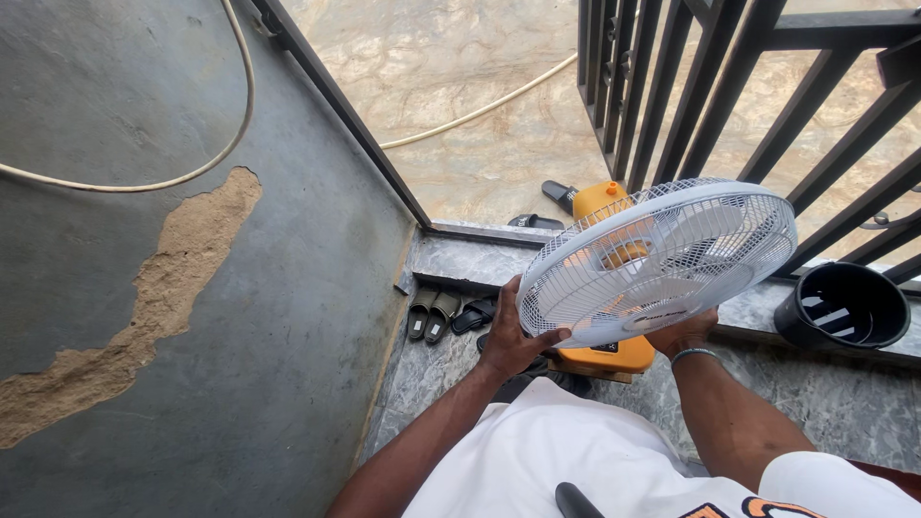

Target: The person assembles a small table fan by attaching the front and rear wire cages to the fan base. They align the cages, secure them by hand, and adjust the fan's position on a wooden stool.

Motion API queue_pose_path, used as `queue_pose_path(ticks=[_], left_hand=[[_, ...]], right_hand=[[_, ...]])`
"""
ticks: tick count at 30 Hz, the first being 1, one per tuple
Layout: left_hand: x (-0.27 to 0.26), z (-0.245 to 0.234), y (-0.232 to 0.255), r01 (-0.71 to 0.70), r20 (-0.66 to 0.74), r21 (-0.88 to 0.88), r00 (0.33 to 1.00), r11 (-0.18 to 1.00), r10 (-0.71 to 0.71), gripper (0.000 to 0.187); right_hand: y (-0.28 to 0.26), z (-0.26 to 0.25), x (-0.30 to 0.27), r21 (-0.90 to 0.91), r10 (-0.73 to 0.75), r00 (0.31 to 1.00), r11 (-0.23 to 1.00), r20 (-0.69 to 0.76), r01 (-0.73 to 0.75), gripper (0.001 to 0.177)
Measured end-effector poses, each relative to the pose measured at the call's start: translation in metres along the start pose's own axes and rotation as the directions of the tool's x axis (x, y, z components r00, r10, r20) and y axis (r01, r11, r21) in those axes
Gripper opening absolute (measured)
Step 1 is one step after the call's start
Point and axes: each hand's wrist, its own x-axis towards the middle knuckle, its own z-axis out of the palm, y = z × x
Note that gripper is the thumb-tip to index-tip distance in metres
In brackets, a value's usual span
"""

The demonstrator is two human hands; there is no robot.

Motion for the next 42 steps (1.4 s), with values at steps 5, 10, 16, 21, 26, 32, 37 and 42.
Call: queue_pose_path(ticks=[5, 10, 16, 21, 26, 32, 37, 42], left_hand=[[0.003, -0.002, 0.0, 0.028, 0.014, 0.011, 1.0, 1.0, -0.028, 0.106], [0.003, -0.005, 0.005, 0.069, 0.067, -0.031, 0.995, 0.997, -0.067, 0.108], [0.02, -0.016, 0.044, -0.087, 0.095, -0.004, 0.992, 0.996, 0.087, 0.118], [0.067, -0.01, 0.083, -0.382, 0.129, 0.366, 0.924, 0.848, 0.361, 0.103], [0.097, -0.001, 0.102, -0.385, 0.216, 0.478, 0.923, 0.79, 0.32, 0.082], [0.095, -0.009, 0.099, -0.498, 0.237, 0.466, 0.866, 0.731, 0.439, 0.069], [0.106, -0.009, 0.112, -0.408, 0.331, 0.476, 0.904, 0.779, 0.271, 0.064], [0.154, 0.012, 0.124, -0.575, 0.349, 0.5, 0.818, 0.647, 0.457, 0.061]], right_hand=[[0.008, -0.017, 0.013, 0.001, -0.19, 0.978, 0.982, 0.081, 0.191, 0.077], [0.012, -0.019, 0.016, 0.003, -0.276, 0.961, 0.961, 0.026, 0.276, 0.073], [0.011, -0.03, 0.014, 0.052, -0.287, 0.957, 0.956, -0.043, 0.289, 0.064], [0.015, -0.035, 0.019, 0.059, -0.28, 0.949, 0.955, -0.146, 0.291, 0.06], [0.012, -0.02, 0.015, -0.055, -0.319, 0.947, 0.947, -0.043, 0.317, 0.068], [-0.005, 0.01, -0.011, -0.059, -0.307, 0.952, 0.95, -0.001, 0.306, 0.106], [0.002, -0.002, 0.002, -0.078, -0.384, 0.922, 0.919, 0.057, 0.387, 0.103], [0.005, -0.011, 0.009, -0.075, -0.345, 0.938, 0.936, 0.009, 0.345, 0.102]])
